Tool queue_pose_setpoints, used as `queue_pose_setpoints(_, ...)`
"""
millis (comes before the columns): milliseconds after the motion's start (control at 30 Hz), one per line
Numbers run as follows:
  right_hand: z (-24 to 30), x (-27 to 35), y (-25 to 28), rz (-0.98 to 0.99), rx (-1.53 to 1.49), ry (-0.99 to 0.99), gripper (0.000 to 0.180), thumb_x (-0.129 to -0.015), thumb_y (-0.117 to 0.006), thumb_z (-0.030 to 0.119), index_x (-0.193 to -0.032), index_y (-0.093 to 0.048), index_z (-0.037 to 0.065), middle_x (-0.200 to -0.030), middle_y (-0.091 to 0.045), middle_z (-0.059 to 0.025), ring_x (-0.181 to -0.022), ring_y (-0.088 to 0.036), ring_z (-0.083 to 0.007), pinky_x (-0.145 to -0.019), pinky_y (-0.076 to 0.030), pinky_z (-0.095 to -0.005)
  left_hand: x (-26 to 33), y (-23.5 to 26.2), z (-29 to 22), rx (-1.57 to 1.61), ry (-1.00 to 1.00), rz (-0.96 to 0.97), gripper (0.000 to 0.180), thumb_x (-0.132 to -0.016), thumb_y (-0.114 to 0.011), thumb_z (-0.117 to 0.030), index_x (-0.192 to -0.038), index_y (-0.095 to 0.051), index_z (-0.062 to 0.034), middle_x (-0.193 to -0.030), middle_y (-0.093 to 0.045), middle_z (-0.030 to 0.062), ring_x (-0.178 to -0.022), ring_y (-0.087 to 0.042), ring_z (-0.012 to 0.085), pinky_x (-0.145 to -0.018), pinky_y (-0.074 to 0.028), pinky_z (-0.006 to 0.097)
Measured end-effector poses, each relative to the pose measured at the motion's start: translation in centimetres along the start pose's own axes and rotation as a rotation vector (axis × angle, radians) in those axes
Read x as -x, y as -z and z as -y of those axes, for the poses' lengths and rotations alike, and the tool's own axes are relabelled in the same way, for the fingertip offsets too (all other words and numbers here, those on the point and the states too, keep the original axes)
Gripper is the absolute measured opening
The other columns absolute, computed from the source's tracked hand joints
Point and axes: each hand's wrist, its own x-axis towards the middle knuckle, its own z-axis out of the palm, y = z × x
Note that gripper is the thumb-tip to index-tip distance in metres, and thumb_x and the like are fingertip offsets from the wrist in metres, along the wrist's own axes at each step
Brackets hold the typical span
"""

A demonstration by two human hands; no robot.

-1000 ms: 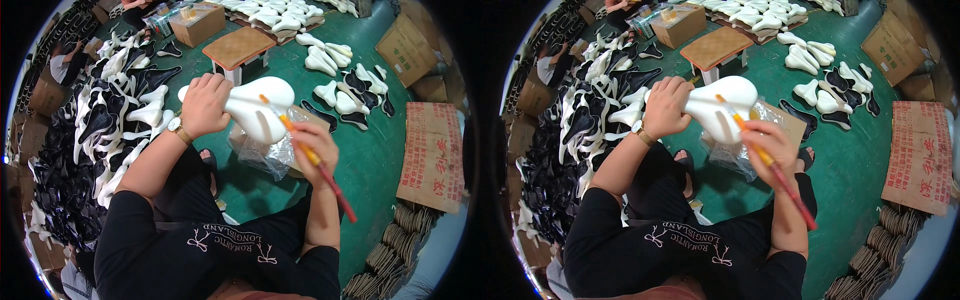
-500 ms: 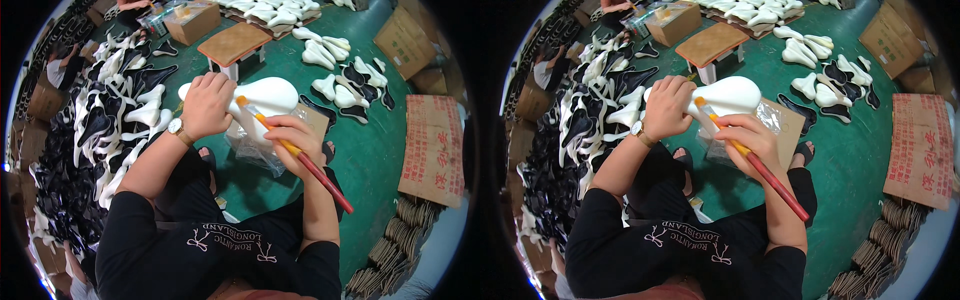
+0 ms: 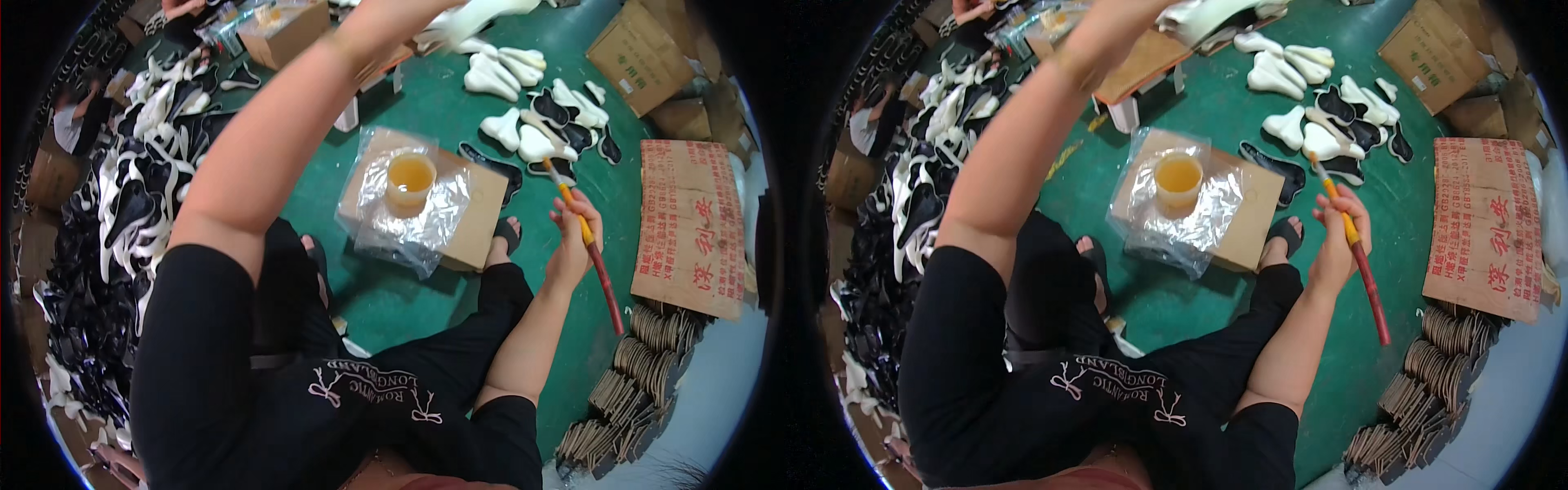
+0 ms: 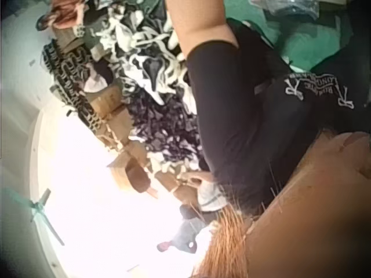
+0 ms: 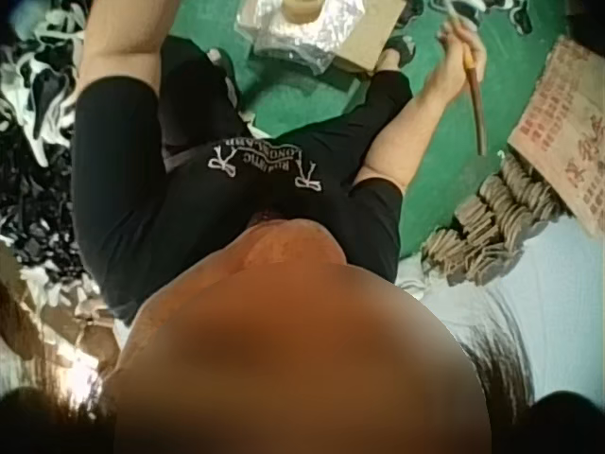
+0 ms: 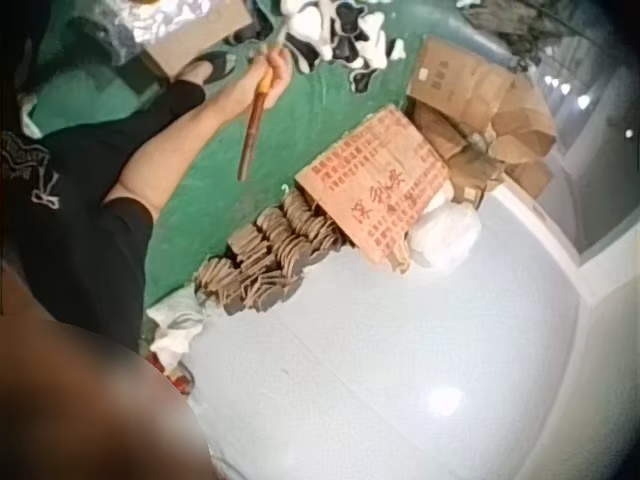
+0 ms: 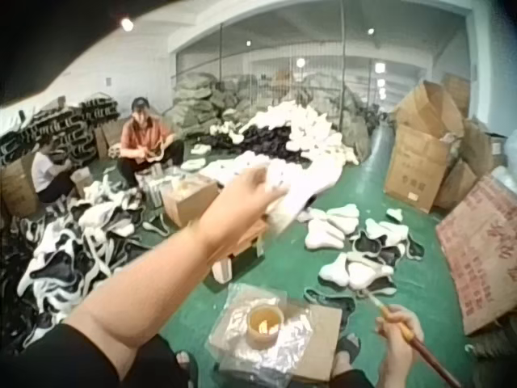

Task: Apply adhesive or paint to the underside edges of bicycle seats using a brush.

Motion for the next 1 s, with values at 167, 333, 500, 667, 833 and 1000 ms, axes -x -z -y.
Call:
queue_pose_setpoints(167, -4.0, -1.3, 0.8, 0.109, 0.275, 0.024, 0.019, -0.095, -0.054, 0.001, -0.110, -0.067, 0.003, -0.114, -0.063, -0.0116, -0.094, -0.069, -0.0209, -0.077, -0.057, -0.0302, -1.0, -2.1, -3.2, -0.054, -0.433, -0.034, 0.054, -0.086, -0.072, -0.026, -0.126, -0.055, 0.0072, -0.115, -0.064, 0.0210, -0.104, -0.063, 0.0264, -0.092, -0.050, 0.034)
queue_pose_setpoints(333, -10.9, -2.7, 1.5, 0.222, 0.688, 0.173, 0.019, -0.094, -0.060, 0.008, -0.112, -0.067, 0.006, -0.104, -0.063, -0.0117, -0.095, -0.065, -0.0252, -0.082, -0.052, -0.0333, 6.1, 2.4, 7.9, -0.146, 0.047, -0.221, 0.044, -0.093, -0.062, -0.039, -0.109, -0.065, 0.0015, -0.099, -0.066, 0.0067, -0.091, -0.060, 0.0139, -0.078, -0.049, 0.030)
queue_pose_setpoints(500, -19.8, -0.8, 3.2, 0.336, 1.006, 0.090, 0.035, -0.086, -0.065, 0.003, -0.121, -0.062, 0.005, -0.110, -0.062, -0.0163, -0.098, -0.061, -0.0322, -0.087, -0.049, -0.0389, 15.7, 3.6, 21.3, -0.098, 0.714, -0.343, 0.056, -0.098, -0.046, -0.046, -0.112, -0.062, 0.0058, -0.102, -0.065, 0.0174, -0.094, -0.060, 0.0262, -0.089, -0.048, 0.043)
queue_pose_setpoints(667, -24.5, 1.4, 2.7, 0.389, 1.061, -0.096, 0.045, -0.086, -0.062, -0.001, -0.130, -0.053, -0.003, -0.118, -0.063, -0.0199, -0.108, -0.059, -0.0352, -0.094, -0.047, -0.0407, 21.9, 0.1, 26.4, 0.041, 1.067, -0.177, 0.089, -0.097, -0.030, -0.065, -0.142, -0.037, 0.0119, -0.147, -0.039, 0.0312, -0.140, -0.035, 0.0409, -0.114, -0.032, 0.045)
queue_pose_setpoints(833, -23.1, 2.2, 0.5, 0.293, 1.024, -0.234, 0.041, -0.095, -0.055, 0.007, -0.134, -0.049, -0.005, -0.128, -0.065, -0.0099, -0.109, -0.064, -0.0266, -0.093, -0.049, -0.0356, 22.6, -0.8, 25.0, 0.128, 1.105, -0.116, 0.093, -0.096, -0.031, -0.066, -0.149, -0.022, 0.0097, -0.152, -0.031, 0.0302, -0.143, -0.032, 0.0390, -0.117, -0.026, 0.044)
queue_pose_setpoints(1000, -21.5, 2.9, -1.7, 0.277, 0.902, -0.297, 0.038, -0.099, -0.051, 0.006, -0.135, -0.049, -0.004, -0.126, -0.065, -0.0081, -0.111, -0.061, -0.0222, -0.096, -0.046, -0.0318, 23.2, 0.6, 22.6, 0.144, 1.147, -0.143, 0.095, -0.094, -0.030, -0.069, -0.151, -0.019, 0.0074, -0.153, -0.030, 0.0286, -0.144, -0.030, 0.0389, -0.117, -0.025, 0.042)
